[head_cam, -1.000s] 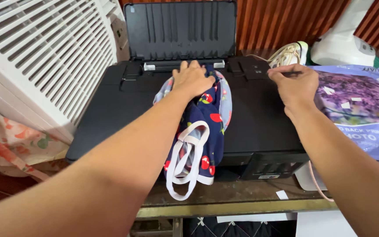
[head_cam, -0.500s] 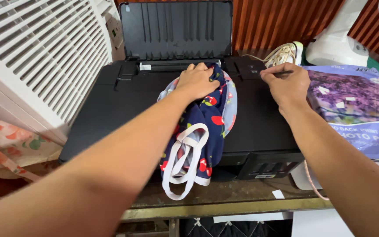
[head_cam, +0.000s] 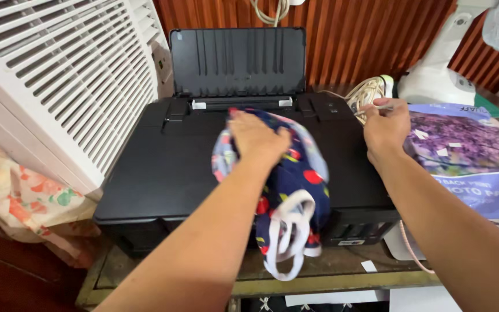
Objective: The person wipes the top and front surfaces of a black Canon printer with a patterned cloth. They then open a drawer, retrieve a stack of white paper, and place several sheets into the printer's scanner bed.
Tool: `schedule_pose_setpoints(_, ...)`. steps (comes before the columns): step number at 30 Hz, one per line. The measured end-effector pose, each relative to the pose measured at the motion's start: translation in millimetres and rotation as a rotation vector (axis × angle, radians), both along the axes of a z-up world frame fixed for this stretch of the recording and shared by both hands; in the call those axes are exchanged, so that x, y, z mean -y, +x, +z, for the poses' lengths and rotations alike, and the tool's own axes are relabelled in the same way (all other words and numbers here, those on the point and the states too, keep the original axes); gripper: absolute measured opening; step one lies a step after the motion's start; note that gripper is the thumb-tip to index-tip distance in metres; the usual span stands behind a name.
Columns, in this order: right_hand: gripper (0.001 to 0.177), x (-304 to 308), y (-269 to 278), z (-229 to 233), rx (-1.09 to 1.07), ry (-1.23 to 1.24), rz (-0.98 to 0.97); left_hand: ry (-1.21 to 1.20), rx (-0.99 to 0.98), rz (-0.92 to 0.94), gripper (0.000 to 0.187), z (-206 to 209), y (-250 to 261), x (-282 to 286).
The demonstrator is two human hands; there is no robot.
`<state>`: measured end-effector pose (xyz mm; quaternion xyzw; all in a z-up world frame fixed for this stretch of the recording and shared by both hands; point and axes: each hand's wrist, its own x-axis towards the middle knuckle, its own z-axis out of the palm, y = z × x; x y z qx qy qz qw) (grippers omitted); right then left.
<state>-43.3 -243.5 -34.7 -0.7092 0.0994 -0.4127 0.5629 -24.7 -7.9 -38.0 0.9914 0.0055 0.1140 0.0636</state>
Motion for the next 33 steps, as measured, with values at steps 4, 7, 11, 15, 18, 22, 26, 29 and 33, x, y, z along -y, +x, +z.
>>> schedule_pose_setpoints(4, 0.015, 3.9, 3.3, -3.5, -0.065, 0.005, 0.052, -0.004, -0.05, -0.477, 0.099, 5.5, -39.2, 39.3)
schedule_pose_setpoints(7, 0.012, 13.7, 5.6, -7.3, -0.144, 0.125, 0.028, -0.095, 0.078, -0.693, 0.097, 9.4, -76.0, 38.8)
schedule_pose_setpoints(11, 0.012, 30.5, 20.7, -20.8, -0.127, 0.306, 0.02, -0.231, 0.148, -0.673, 0.089, -0.5, -138.5, -15.0)
schedule_pose_setpoints(15, 0.021, 47.8, 36.0, -32.8, -0.161, 0.336, -0.021, -0.199, 0.171, -0.242, 0.089, 4.3, -153.1, -110.5)
schedule_pose_setpoints(18, 0.026, 56.8, 24.9, -29.7, -0.475, 0.387, 0.145, -0.058, 0.13, 0.088, 0.091, 12.6, -147.4, -183.9)
schedule_pose_setpoints(22, 0.042, 62.7, -26.9, -20.0, -0.835, 0.157, 0.215, -0.067, 0.138, 0.187, 0.102, 6.4, -121.4, -215.8)
schedule_pose_setpoints(26, 0.057, 45.8, -68.7, -9.6, -0.858, -0.008, 0.293, 0.049, 0.06, 0.251, 0.101, -9.1, -77.4, -194.7)
schedule_pose_setpoints(29, 0.062, 39.4, -83.8, -5.2, -0.788, -0.245, 0.275, 0.016, 0.068, 0.136, 0.103, -27.0, -46.1, -185.0)
schedule_pose_setpoints(33, 0.066, 20.7, -75.6, -5.0, -0.774, -0.522, 0.106, -0.001, -0.016, 0.129, 0.108, -21.6, 25.9, -219.5)
